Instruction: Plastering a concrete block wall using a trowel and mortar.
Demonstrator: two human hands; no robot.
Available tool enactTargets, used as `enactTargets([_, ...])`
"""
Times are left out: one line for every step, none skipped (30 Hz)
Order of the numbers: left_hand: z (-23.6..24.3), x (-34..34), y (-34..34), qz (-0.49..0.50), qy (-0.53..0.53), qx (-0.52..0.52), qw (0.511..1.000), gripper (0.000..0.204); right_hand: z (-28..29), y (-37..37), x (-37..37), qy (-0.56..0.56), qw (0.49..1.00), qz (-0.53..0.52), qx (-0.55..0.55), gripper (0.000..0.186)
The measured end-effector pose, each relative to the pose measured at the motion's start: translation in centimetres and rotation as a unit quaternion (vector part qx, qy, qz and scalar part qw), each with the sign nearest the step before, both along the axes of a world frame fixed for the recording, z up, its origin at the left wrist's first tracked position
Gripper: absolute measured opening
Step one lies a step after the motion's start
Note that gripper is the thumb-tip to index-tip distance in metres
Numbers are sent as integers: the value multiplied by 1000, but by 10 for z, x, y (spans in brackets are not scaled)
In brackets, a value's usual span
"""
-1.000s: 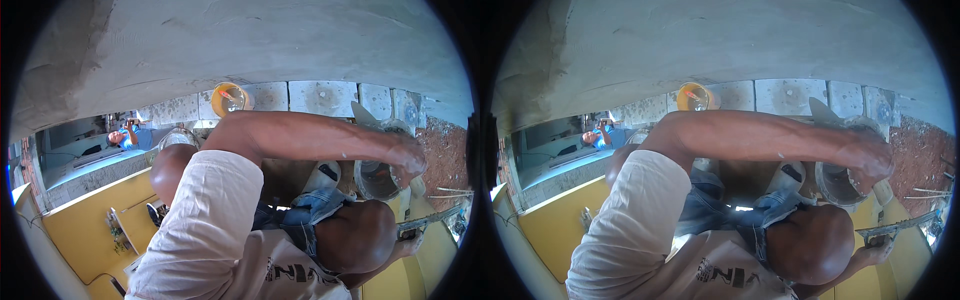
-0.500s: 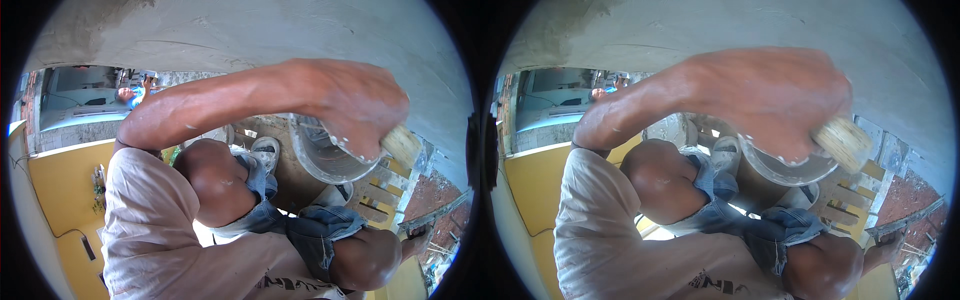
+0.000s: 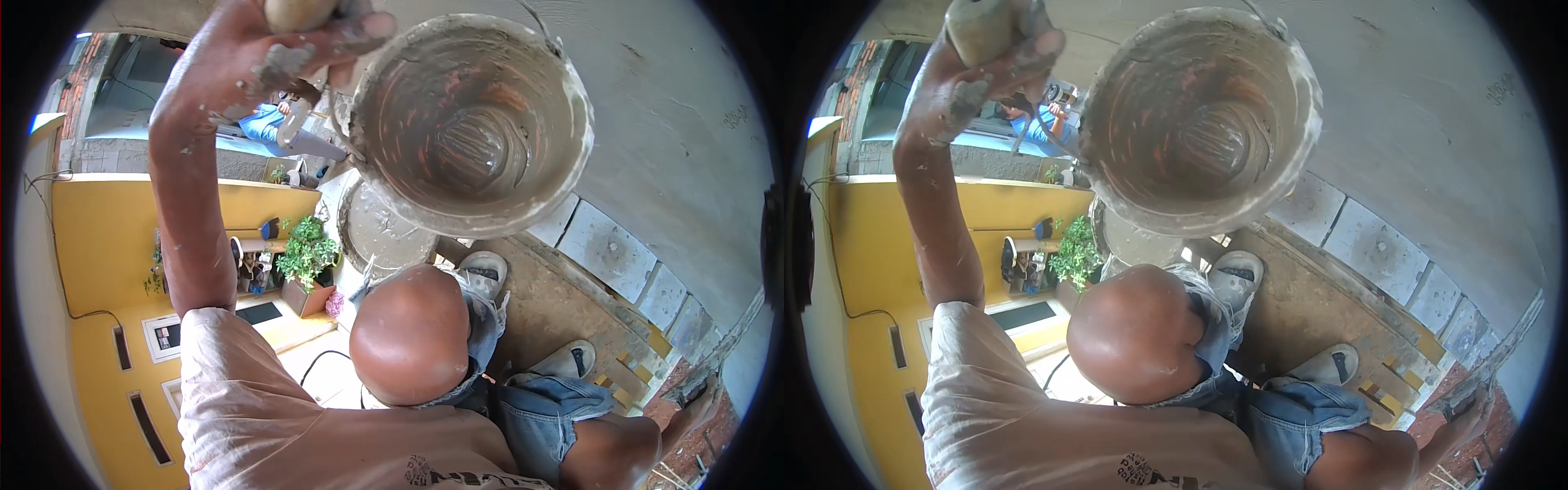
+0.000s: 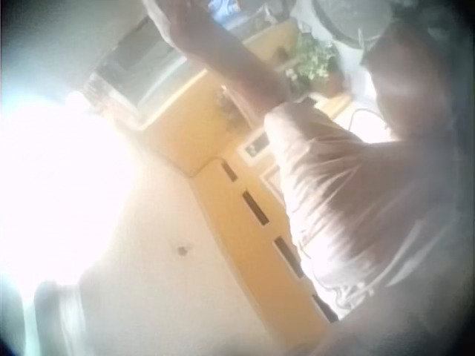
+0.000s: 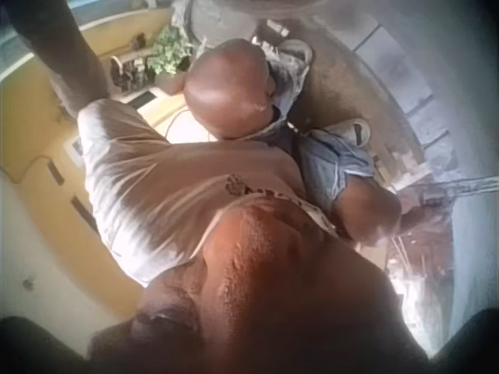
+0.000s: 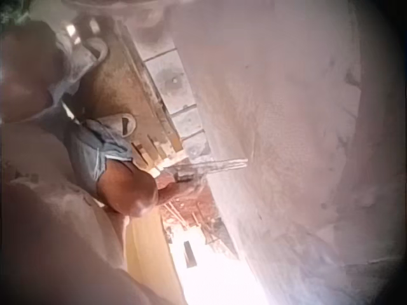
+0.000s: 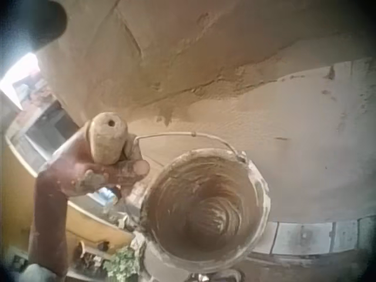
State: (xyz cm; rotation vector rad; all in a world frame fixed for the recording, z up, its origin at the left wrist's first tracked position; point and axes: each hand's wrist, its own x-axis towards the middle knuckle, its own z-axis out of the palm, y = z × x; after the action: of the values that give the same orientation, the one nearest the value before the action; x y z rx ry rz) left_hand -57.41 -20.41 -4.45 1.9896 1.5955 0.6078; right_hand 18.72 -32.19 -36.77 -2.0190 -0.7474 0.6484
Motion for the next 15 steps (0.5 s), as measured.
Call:
enactTargets([19,-15,1,-16,-112,-88,990,58,12,24,-3,7,1000,26,0,22])
enactTargets([16,-37,-10,121,-79,1,989,48,21,38,-5,12,999,46,-3,23])
enactTargets([17,-63,-22,256,-40,91,961,38,25,48,-9,25,998,62,-7,23])
enactTargets([35,-108,-31,247,9,17,969,44,28,55,-5,5,997,73,-17,24])
enactTargets([28,-112,-38,251,0,14,968,44,32,56,-6,-23,997,74,-27,25])
enactTargets([23,-107,-47,273,-3,48,961,34,33,53,-6,-53,995,71,-40,25])
enactTargets([18,-106,-52,296,-4,80,952,26,32,50,-5,-72,993,70,-54,26])
enactTargets([14,-119,-57,299,-9,76,951,26,29,46,-3,-91,991,69,-68,27])
enactTargets([28,-127,-64,311,25,80,947,27,16,43,1,-93,990,68,-81,28])
enactTargets([29,-143,-72,323,47,82,942,28,10,39,2,-104,988,67,-92,29])
enactTargets([26,-158,-77,326,45,78,941,28,5,37,4,-117,986,65,-104,30])
enactTargets([23,-173,-82,353,57,54,932,28,0,34,6,-128,983,65,-116,31])
enactTargets([18,-191,-84,378,69,30,923,28,-5,29,8,-137,981,63,-125,32])
enactTargets([10,-217,-86,422,90,13,902,29,-9,25,10,-146,978,64,-136,33])
enactTargets([-4,-236,-90,423,89,9,902,29,-13,21,13,-153,976,63,-145,34])
